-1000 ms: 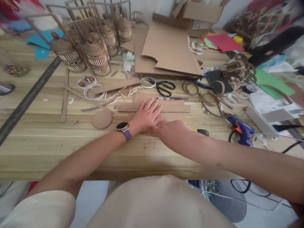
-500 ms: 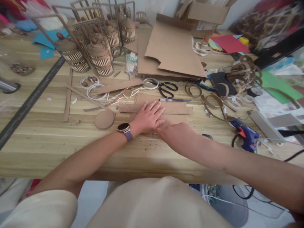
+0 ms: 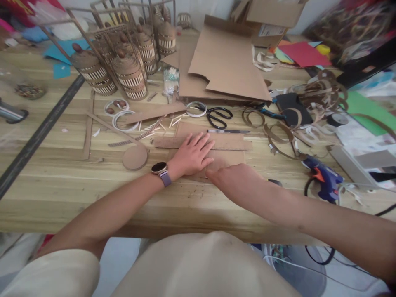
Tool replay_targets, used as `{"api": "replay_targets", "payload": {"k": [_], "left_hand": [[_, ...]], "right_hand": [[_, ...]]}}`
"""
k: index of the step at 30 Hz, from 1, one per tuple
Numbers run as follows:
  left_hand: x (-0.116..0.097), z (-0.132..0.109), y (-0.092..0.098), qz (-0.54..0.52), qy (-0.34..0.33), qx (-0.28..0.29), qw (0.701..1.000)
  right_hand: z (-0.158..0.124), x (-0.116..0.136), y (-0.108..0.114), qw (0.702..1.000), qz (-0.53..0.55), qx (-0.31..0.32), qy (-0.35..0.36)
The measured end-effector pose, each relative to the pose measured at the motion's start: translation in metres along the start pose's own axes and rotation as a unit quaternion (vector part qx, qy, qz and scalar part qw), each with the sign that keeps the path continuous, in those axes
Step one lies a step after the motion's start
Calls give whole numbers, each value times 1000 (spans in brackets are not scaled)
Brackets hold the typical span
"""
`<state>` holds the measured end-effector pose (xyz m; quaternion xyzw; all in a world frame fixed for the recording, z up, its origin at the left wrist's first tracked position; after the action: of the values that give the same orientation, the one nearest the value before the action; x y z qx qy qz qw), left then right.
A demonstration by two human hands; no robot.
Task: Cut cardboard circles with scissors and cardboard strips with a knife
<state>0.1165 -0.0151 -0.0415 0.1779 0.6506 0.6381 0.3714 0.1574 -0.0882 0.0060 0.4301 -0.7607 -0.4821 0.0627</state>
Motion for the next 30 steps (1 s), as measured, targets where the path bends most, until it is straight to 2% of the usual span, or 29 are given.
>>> {"api": "replay_targets", "payload": {"k": [9, 30], "left_hand": [[-1, -1, 1, 1, -1, -1, 1000], [-1, -1, 1, 9, 1, 0, 1000]], "right_hand": [[-2, -3, -8, 1000, 13, 3, 9], [-10, -10, -17, 999, 30, -37, 6]]}}
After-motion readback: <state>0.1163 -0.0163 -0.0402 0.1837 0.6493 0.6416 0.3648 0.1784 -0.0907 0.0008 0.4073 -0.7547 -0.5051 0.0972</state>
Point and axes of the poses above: each hand's wrist, its own z-axis towards the middle knuckle, its own y-axis out of the back of the hand, x = y × z, the point moved 9 cm from there along z, towards the middle knuckle, and after that the axes turned 7 degrees about -z, right-handed, at the moved point
